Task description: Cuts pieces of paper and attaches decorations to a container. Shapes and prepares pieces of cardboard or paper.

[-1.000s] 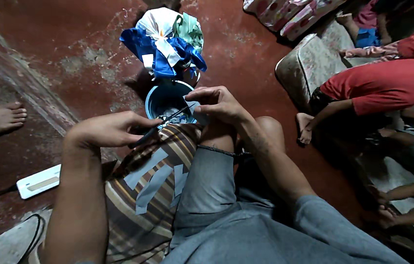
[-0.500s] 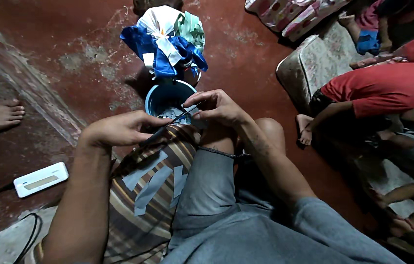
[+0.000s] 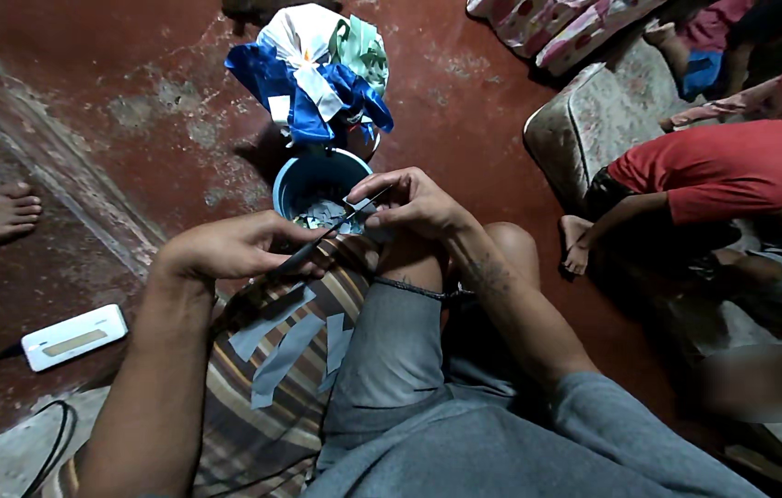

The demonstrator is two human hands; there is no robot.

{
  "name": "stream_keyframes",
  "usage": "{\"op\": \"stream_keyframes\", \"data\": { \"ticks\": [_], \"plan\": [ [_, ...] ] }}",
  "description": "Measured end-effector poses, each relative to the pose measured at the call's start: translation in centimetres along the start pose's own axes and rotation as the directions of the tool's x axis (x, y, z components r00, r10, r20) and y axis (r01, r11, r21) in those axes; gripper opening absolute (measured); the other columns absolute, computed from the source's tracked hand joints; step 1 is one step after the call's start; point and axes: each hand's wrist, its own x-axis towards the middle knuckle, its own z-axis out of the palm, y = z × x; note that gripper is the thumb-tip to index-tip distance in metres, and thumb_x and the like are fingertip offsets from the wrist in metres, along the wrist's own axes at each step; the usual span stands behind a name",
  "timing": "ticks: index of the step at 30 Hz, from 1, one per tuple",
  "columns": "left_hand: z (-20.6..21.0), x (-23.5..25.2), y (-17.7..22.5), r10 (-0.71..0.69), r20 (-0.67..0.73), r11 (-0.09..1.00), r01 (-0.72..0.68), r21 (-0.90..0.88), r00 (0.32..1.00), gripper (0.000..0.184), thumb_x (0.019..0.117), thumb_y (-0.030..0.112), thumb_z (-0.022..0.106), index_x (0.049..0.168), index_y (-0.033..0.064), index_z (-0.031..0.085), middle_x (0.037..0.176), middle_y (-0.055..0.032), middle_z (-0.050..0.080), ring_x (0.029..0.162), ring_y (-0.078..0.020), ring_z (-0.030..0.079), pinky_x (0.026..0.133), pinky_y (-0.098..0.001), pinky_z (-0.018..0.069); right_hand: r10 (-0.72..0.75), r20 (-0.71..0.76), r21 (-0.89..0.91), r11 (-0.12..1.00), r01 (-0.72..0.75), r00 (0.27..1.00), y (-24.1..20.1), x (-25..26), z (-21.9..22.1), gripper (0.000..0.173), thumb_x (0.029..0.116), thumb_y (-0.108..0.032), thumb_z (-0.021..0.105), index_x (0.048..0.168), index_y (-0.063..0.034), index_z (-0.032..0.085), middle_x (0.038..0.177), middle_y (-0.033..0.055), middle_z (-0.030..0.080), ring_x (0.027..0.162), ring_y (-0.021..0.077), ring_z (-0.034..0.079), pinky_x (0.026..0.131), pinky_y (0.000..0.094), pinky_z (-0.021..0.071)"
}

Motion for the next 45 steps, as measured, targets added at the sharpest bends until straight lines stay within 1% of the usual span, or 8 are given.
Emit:
{"op": "stream_keyframes", "data": {
  "ticks": [5,10,14,23,27,35,42,45],
  "plan": [
    [0.1,-0.4,0.4,-0.040,-0.018,0.998,0.040,0.050,0.999,0.048,0.0922,0.000,0.063,0.140,0.0065,0.063,0.112,-0.0086,0.076,0.100,-0.0190,0.073,0.087,-0.0290,0.0614,0.015,-0.004,-0.034,0.999,-0.015,1.000,0.0,0.0,0.1,0.034,0.0822,0.010,0.071,0.116,0.0077,0.069,0.123,0.0130,0.068,0.092,0.0121,0.068,0.078,0.0277,0.0592],
    [0.0,-0.7,0.3,0.055,-0.004,0.998,-0.055,0.010,0.999,0.039,0.0922,0.001,0.059,0.130,0.0004,0.068,0.107,-0.0141,0.077,0.093,-0.0238,0.076,0.083,-0.0317,0.0637,0.026,0.016,-0.049,0.998,-0.026,1.000,-0.1,0.0,-0.1,0.037,0.0814,0.011,0.071,0.118,0.0072,0.068,0.123,0.0124,0.067,0.084,0.0070,0.065,0.072,0.0228,0.0565],
    [-1.5,-2.0,0.0,0.105,-0.055,0.994,-0.105,0.003,0.993,0.047,0.0903,0.006,0.066,0.137,0.0019,0.064,0.108,-0.0140,0.076,0.094,-0.0245,0.076,0.081,-0.0315,0.0643,0.117,0.060,-0.153,0.982,-0.107,0.991,0.0,1.9,-3.3,0.035,0.0848,0.006,0.070,0.120,0.0036,0.069,0.116,0.0081,0.071,0.082,0.0055,0.064,0.072,0.0230,0.0565],
    [-2.2,-2.3,0.5,-0.070,-0.304,0.991,0.101,0.088,0.950,0.051,0.0918,-0.004,0.067,0.141,0.0065,0.061,0.105,-0.0090,0.077,0.095,-0.0183,0.075,0.084,-0.0283,0.0617,0.599,-0.116,-0.584,0.604,-0.542,0.793,15.0,6.9,-11.7,0.042,0.0882,0.010,0.065,0.130,0.0049,0.062,0.109,0.0209,0.069,0.092,0.0272,0.067,0.084,0.0463,0.0567],
    [-2.1,-2.6,0.7,-0.061,-0.322,0.992,0.094,0.088,0.945,0.051,0.0924,-0.002,0.066,0.142,0.0062,0.059,0.107,-0.0089,0.077,0.096,-0.0197,0.075,0.085,-0.0288,0.0620,0.452,-0.183,-0.462,0.744,-0.482,0.873,10.6,6.2,-11.1,0.029,0.0904,0.005,0.068,0.119,0.0040,0.068,0.110,0.0141,0.071,0.094,0.0163,0.068,0.086,0.0358,0.0572],
    [-2.0,-3.2,0.9,0.037,-0.295,0.988,0.010,0.157,0.955,0.053,0.0904,0.000,0.067,0.143,0.0067,0.059,0.106,-0.0074,0.077,0.095,-0.0177,0.075,0.080,-0.0264,0.0624,-0.051,-0.176,-0.182,0.983,0.018,0.983,-3.2,1.3,-1.4,0.015,0.0934,0.002,0.064,0.106,0.0017,0.072,0.100,0.0055,0.074,0.088,0.0093,0.069,0.082,0.0288,0.0596],
    [-1.7,-3.3,1.0,0.016,-0.262,0.991,0.020,0.133,0.965,0.053,0.0881,-0.002,0.067,0.140,0.0057,0.062,0.106,-0.0089,0.077,0.094,-0.0179,0.075,0.081,-0.0269,0.0623,-0.058,-0.197,-0.123,0.992,0.034,0.979,0.4,-0.7,1.6,0.028,0.0928,0.003,0.065,0.120,0.0070,0.068,0.115,0.0134,0.071,0.088,0.0117,0.068,0.078,0.0286,0.0589],
    [-1.7,-3.9,1.6,-0.067,-0.216,0.984,0.100,0.148,0.974,0.050,0.0872,-0.005,0.068,0.136,0.0057,0.065,0.103,-0.0062,0.077,0.089,-0.0144,0.074,0.077,-0.0247,0.0618,-0.117,-0.224,-0.151,0.985,0.084,0.967,0.1,-0.7,1.2,0.030,0.0935,0.000,0.064,0.123,0.0070,0.067,0.121,0.0129,0.069,0.099,0.0141,0.068,0.087,0.0314,0.0588]
  ]
}}
